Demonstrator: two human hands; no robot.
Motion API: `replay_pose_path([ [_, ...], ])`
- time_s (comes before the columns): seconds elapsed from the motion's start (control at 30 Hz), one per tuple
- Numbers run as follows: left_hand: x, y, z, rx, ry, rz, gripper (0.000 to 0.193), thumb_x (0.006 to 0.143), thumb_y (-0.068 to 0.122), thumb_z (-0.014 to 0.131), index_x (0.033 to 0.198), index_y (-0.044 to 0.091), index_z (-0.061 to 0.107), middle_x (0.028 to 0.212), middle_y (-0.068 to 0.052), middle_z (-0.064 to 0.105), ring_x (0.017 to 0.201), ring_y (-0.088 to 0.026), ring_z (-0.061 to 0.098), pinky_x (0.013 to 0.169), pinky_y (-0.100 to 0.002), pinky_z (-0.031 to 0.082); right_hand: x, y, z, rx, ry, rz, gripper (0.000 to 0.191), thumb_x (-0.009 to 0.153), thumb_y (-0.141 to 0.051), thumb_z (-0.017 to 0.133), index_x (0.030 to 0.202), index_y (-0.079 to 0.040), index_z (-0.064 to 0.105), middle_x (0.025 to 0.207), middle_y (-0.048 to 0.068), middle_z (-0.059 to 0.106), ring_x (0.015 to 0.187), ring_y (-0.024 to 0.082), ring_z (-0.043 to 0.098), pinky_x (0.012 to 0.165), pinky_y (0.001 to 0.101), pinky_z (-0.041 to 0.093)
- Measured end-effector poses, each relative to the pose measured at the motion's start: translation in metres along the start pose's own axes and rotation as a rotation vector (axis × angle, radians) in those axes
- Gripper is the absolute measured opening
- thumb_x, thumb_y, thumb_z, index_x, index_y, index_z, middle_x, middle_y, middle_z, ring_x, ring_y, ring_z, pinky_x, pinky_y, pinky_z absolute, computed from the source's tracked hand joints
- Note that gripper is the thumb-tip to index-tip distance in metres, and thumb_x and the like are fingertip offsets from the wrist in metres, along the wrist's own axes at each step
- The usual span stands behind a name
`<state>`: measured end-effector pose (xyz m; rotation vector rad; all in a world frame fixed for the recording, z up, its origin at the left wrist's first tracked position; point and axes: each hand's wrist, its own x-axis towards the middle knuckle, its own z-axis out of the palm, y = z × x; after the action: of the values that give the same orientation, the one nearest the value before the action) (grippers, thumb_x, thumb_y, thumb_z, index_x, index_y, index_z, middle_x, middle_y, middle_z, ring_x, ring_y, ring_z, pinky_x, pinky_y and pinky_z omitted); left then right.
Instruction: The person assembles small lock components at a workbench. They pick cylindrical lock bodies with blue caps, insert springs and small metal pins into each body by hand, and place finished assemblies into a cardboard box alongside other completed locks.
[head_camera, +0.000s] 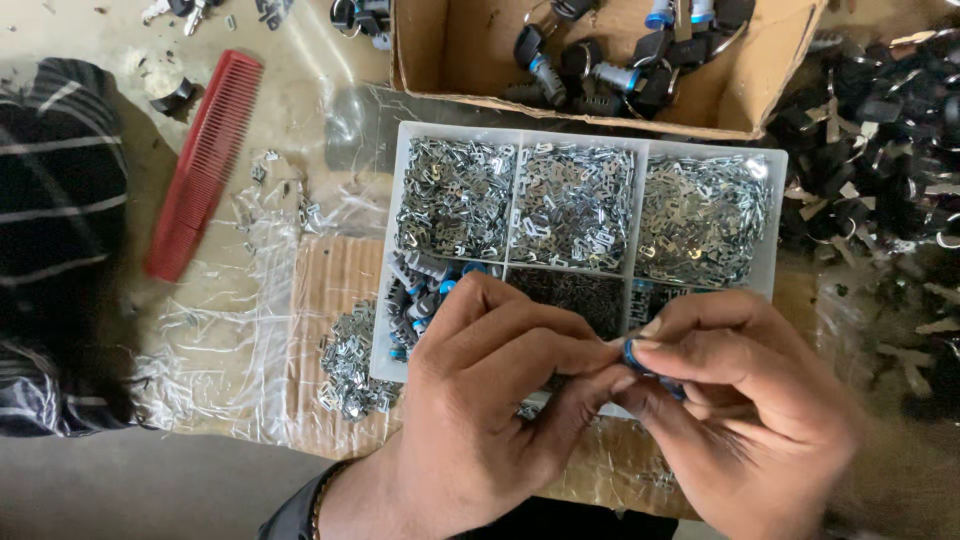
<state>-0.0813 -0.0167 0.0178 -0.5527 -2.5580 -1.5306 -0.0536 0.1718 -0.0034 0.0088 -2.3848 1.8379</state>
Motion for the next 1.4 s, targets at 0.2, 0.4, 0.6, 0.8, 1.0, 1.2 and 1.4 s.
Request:
replay_pose_path([
  [0.2, 0.012, 0.000, -0.007, 0.377, 0.066, 0.148, 0.022, 0.088, 0.016, 0.084, 0.107, 0.011, 0.074, 0.101, -0.003, 0.071, 0.091, -0.026, 0.059, 0.083, -0.037, 0.049, 0.002, -0.002, 0.001, 0.025, 0.037, 0.084, 0.037, 0.076, 0.014, 0.081, 0.109, 0.002, 0.070, 0.119, 0.014, 0.068, 0.084, 0.006, 0.063, 0.074, 0.0181, 0.057],
  [0.4, 0.008, -0.001, -0.002, 0.229, 0.025, 0.079, 0.016, 0.084, 0.012, 0.084, 0.094, 0.009, 0.072, 0.092, -0.003, 0.072, 0.085, -0.027, 0.061, 0.078, -0.041, 0.047, 0.004, -0.004, 0.003, 0.105, 0.071, 0.104, 0.036, 0.077, 0.014, 0.077, 0.110, 0.003, 0.068, 0.122, 0.014, 0.067, 0.099, 0.012, 0.071, 0.081, 0.0211, 0.064],
  [0.6, -0.001, -0.002, 0.001, -0.062, 0.018, -0.039, 0.014, 0.092, 0.011, 0.083, 0.103, 0.011, 0.075, 0.102, -0.002, 0.076, 0.092, -0.020, 0.067, 0.084, -0.031, 0.053, -0.003, 0.003, 0.001, 0.013, 0.053, 0.053, 0.032, 0.080, 0.014, 0.078, 0.108, 0.002, 0.069, 0.120, 0.013, 0.068, 0.095, 0.009, 0.070, 0.074, 0.0168, 0.058],
  [0.8, 0.003, 0.000, 0.002, 0.009, 0.041, -0.012, 0.014, 0.087, 0.013, 0.086, 0.095, 0.011, 0.075, 0.094, -0.001, 0.075, 0.085, -0.020, 0.065, 0.078, -0.031, 0.053, -0.008, 0.009, 0.000, 0.056, 0.030, 0.029, 0.032, 0.077, 0.014, 0.082, 0.103, 0.001, 0.070, 0.116, 0.013, 0.069, 0.087, 0.006, 0.067, 0.072, 0.0160, 0.054],
  [1.0, 0.010, 0.001, -0.004, 0.197, 0.084, 0.104, 0.015, 0.092, 0.013, 0.084, 0.101, 0.012, 0.073, 0.100, 0.000, 0.072, 0.092, -0.023, 0.064, 0.084, -0.035, 0.052, -0.001, 0.006, 0.002, 0.209, 0.047, 0.071, 0.034, 0.080, 0.016, 0.077, 0.111, 0.005, 0.068, 0.121, 0.015, 0.067, 0.102, 0.013, 0.072, 0.085, 0.0246, 0.064],
  [1.2, 0.012, -0.001, -0.001, 0.366, 0.037, 0.107, 0.015, 0.084, 0.013, 0.084, 0.092, 0.010, 0.072, 0.090, -0.001, 0.070, 0.083, -0.028, 0.061, 0.075, -0.045, 0.045, 0.001, 0.008, 0.000, 0.158, 0.022, 0.041, 0.038, 0.079, 0.016, 0.078, 0.113, 0.005, 0.064, 0.127, 0.018, 0.065, 0.105, 0.015, 0.070, 0.087, 0.0253, 0.064],
  [1.4, 0.003, 0.006, 0.003, -0.160, 0.114, -0.223, 0.024, 0.085, 0.001, 0.079, 0.108, 0.002, 0.071, 0.094, -0.004, 0.074, 0.084, -0.013, 0.080, 0.073, -0.025, 0.065, -0.001, 0.006, -0.001, 0.194, 0.006, 0.065, 0.037, 0.082, 0.016, 0.077, 0.114, 0.005, 0.064, 0.127, 0.018, 0.064, 0.106, 0.016, 0.071, 0.084, 0.0247, 0.064],
])
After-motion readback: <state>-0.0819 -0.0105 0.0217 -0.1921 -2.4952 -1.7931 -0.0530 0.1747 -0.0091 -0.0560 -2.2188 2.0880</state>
